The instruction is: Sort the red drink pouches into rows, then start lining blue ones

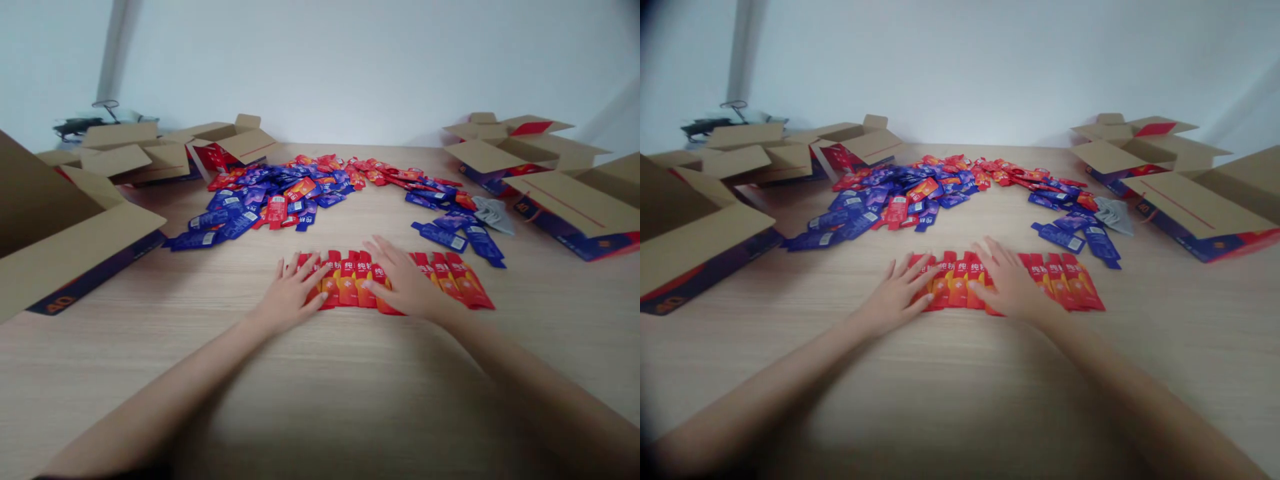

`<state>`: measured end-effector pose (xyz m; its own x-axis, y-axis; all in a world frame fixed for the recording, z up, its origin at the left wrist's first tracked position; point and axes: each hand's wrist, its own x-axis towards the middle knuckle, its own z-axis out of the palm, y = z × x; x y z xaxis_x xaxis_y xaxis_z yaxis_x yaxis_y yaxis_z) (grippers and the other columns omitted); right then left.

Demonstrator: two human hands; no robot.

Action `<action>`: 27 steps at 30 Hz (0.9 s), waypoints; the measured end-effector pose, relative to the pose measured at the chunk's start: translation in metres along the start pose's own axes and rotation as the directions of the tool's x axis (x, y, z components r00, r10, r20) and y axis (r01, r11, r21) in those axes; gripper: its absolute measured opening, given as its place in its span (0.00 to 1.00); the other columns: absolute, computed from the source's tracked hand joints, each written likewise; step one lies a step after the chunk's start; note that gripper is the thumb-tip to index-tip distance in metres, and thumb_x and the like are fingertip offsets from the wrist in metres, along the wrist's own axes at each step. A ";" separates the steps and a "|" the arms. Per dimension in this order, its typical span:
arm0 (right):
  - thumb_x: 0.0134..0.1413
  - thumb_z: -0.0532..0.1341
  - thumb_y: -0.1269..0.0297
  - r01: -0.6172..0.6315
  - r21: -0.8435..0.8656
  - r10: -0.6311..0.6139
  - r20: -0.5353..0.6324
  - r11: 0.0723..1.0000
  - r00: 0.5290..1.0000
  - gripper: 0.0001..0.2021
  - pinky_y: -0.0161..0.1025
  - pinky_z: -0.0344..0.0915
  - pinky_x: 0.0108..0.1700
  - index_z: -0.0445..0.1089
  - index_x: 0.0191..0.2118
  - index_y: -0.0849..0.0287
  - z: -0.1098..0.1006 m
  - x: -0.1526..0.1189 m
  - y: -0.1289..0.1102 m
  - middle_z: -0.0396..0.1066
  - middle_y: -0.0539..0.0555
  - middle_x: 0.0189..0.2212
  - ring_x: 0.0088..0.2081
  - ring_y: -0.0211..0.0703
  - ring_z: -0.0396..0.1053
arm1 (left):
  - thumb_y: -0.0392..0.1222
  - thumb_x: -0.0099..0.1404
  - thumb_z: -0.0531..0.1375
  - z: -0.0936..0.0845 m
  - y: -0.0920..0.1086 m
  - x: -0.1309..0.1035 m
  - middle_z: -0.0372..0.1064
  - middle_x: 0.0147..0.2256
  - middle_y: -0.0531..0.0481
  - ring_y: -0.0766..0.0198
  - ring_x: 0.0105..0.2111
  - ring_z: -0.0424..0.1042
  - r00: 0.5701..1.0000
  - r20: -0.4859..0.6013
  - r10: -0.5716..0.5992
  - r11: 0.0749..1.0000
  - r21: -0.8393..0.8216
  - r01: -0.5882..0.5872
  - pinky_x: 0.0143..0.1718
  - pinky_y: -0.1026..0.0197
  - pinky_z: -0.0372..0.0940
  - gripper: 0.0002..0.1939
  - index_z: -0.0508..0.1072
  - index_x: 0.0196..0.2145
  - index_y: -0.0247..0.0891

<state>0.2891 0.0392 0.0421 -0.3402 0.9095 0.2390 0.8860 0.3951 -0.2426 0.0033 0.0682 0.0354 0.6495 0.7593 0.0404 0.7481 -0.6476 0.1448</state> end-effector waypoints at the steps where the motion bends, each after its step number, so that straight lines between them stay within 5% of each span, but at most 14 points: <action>1: 0.64 0.53 0.46 -0.014 -0.013 0.015 0.021 1.000 1.000 0.37 0.59 0.51 0.68 0.49 0.73 0.58 0.008 -0.001 -0.018 0.41 0.63 0.73 0.72 0.60 0.44 | 0.57 0.74 0.48 0.006 0.006 -0.003 0.36 0.73 0.50 0.35 0.71 0.38 1.000 -0.009 0.001 1.000 0.018 -0.001 0.65 0.27 0.42 0.30 0.53 0.71 0.52; 4: 0.63 0.53 0.41 -0.068 -0.078 0.074 0.071 0.995 0.995 0.39 0.63 0.49 0.68 0.52 0.72 0.59 0.036 0.003 -0.049 0.42 0.65 0.72 0.71 0.66 0.44 | 0.57 0.72 0.53 0.022 0.013 -0.005 0.41 0.72 0.50 0.33 0.70 0.39 0.998 -0.056 -0.006 0.998 0.057 0.009 0.64 0.26 0.43 0.32 0.55 0.70 0.51; 8: 0.63 0.52 0.40 -0.040 -0.151 0.052 0.074 0.988 0.996 0.37 0.63 0.45 0.69 0.58 0.70 0.56 0.056 0.013 -0.048 0.48 0.61 0.71 0.70 0.66 0.47 | 0.57 0.72 0.53 0.034 0.009 0.002 0.47 0.71 0.49 0.34 0.69 0.43 0.993 -0.117 -0.009 0.998 0.066 0.017 0.64 0.27 0.45 0.31 0.57 0.69 0.50; 27: 0.64 0.51 0.40 0.025 -0.205 -0.015 0.050 0.978 0.999 0.37 0.59 0.46 0.68 0.55 0.71 0.55 0.068 0.075 -0.005 0.49 0.60 0.71 0.69 0.64 0.48 | 0.59 0.71 0.52 0.028 -0.022 0.052 0.48 0.71 0.48 0.35 0.70 0.43 0.991 -0.126 -0.037 0.997 0.056 0.044 0.65 0.30 0.45 0.33 0.56 0.70 0.48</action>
<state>0.2375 0.1140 -0.0025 -0.3688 0.9087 0.1955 0.9230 0.3828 -0.0384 0.0249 0.1202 0.0063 0.5994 0.7844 0.1595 0.7823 -0.6162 0.0910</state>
